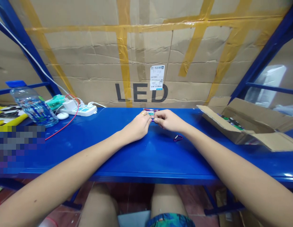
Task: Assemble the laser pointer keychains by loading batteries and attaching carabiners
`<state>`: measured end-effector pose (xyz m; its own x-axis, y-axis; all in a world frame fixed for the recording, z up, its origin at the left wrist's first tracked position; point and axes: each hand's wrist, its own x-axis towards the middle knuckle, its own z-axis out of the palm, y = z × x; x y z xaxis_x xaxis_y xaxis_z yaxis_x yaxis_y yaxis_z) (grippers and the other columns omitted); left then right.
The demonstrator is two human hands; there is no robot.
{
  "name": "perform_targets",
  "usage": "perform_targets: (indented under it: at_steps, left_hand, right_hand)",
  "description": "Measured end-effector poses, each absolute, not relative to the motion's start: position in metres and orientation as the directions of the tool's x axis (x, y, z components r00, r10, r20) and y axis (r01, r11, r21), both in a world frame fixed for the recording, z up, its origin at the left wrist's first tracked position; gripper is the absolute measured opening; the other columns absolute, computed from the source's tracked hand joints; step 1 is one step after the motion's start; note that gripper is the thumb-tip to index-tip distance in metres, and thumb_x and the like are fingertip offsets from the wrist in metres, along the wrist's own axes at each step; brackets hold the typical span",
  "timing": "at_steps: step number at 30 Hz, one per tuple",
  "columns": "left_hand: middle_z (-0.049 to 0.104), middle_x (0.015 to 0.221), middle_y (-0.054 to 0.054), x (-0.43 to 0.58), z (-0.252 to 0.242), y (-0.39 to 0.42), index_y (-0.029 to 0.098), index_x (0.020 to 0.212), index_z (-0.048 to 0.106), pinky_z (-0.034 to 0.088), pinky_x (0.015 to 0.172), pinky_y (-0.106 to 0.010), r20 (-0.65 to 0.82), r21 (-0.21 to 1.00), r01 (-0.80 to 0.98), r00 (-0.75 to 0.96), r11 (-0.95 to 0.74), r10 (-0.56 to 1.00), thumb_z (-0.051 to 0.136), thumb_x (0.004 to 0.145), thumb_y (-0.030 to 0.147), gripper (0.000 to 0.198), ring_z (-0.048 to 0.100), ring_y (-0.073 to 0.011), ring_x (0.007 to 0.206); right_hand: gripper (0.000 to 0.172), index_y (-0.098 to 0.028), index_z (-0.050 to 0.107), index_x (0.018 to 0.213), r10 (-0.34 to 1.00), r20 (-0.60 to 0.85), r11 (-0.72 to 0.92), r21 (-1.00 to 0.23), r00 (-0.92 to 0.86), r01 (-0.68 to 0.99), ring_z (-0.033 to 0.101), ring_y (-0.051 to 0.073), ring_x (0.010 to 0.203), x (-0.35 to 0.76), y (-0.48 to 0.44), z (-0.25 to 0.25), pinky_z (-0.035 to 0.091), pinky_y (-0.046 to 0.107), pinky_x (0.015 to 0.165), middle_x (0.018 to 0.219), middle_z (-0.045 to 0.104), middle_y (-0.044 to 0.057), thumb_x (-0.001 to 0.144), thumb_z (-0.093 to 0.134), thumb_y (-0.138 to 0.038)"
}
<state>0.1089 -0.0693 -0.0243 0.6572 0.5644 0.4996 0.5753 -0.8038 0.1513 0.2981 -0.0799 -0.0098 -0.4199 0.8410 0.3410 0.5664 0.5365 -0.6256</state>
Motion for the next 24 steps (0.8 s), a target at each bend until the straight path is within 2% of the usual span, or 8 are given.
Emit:
perform_targets:
  at_steps: [6, 11, 14, 17, 21, 24]
  left_hand:
    - [0.068, 0.09, -0.009, 0.1028, -0.0218, -0.0739, 0.017, 0.098, 0.056, 0.049, 0.074, -0.036, 0.383, 0.212, 0.615, 0.662, -0.759, 0.644, 0.048, 0.097, 0.022, 0.01, 0.063, -0.0234, 0.082]
    - [0.067, 0.098, -0.009, 0.1012, -0.0245, -0.075, 0.019, 0.097, 0.053, 0.048, 0.076, -0.033, 0.5, 0.175, 0.477, 0.711, -0.861, 0.495, 0.047, 0.095, 0.016, 0.006, 0.063, -0.0223, 0.09]
    - [0.065, 0.097, -0.008, 0.1022, -0.0232, -0.0757, 0.019, 0.095, 0.052, 0.047, 0.077, -0.034, 0.526, 0.168, 0.465, 0.703, -0.869, 0.478, 0.047, 0.095, 0.016, 0.006, 0.062, -0.0218, 0.09]
    - [0.063, 0.096, -0.009, 0.1048, -0.0212, -0.0765, 0.018, 0.093, 0.051, 0.048, 0.078, -0.036, 0.515, 0.201, 0.528, 0.659, -0.825, 0.548, 0.046, 0.096, 0.02, 0.006, 0.06, -0.022, 0.088]
    - [0.058, 0.102, -0.013, 0.1095, -0.0225, -0.0734, 0.015, 0.089, 0.053, 0.048, 0.087, -0.041, 0.498, 0.232, 0.573, 0.625, -0.786, 0.601, 0.035, 0.1, 0.021, 0.022, 0.058, -0.0237, 0.094]
    - [0.061, 0.095, -0.013, 0.1102, -0.0236, -0.072, 0.015, 0.086, 0.056, 0.049, 0.086, -0.041, 0.445, 0.226, 0.604, 0.634, -0.764, 0.633, 0.037, 0.1, 0.02, 0.024, 0.06, -0.0242, 0.09]
  right_hand:
    - [0.02, -0.02, 0.044, 0.061, 0.842, 0.305, 0.527, -0.642, -0.445, 0.557, 0.039, 0.012, 0.056, 0.2975, -0.079, -0.0152, 0.027, 0.027, 0.056, 0.053, 0.045, -0.004, 0.079, 0.051, -0.023]
    - [0.02, -0.021, 0.043, 0.063, 0.873, 0.196, 0.404, -0.804, -0.447, 0.436, 0.039, 0.011, 0.045, 0.2978, -0.0809, -0.0143, 0.029, 0.026, 0.048, 0.048, 0.045, -0.005, 0.079, 0.054, -0.024]
    - [0.02, -0.021, 0.043, 0.064, 0.885, 0.146, 0.331, -0.865, -0.441, 0.378, 0.038, 0.01, 0.042, 0.2965, -0.0831, -0.0117, 0.029, 0.026, 0.045, 0.048, 0.045, -0.005, 0.078, 0.057, -0.025]
    - [0.021, -0.021, 0.044, 0.064, 0.884, 0.205, 0.386, -0.826, -0.419, 0.411, 0.038, 0.01, 0.045, 0.296, -0.0838, -0.0092, 0.03, 0.026, 0.048, 0.049, 0.044, -0.005, 0.08, 0.057, -0.026]
    - [0.017, -0.019, 0.048, 0.066, 0.862, 0.334, 0.5, -0.681, -0.382, 0.534, 0.041, 0.012, 0.055, 0.2977, -0.0826, -0.0066, 0.03, 0.026, 0.056, 0.055, 0.047, -0.003, 0.081, 0.052, -0.025]
    - [0.017, -0.018, 0.05, 0.066, 0.832, 0.364, 0.553, -0.602, -0.418, 0.576, 0.042, 0.013, 0.061, 0.2986, -0.0815, -0.0065, 0.029, 0.027, 0.06, 0.059, 0.049, -0.002, 0.081, 0.05, -0.024]
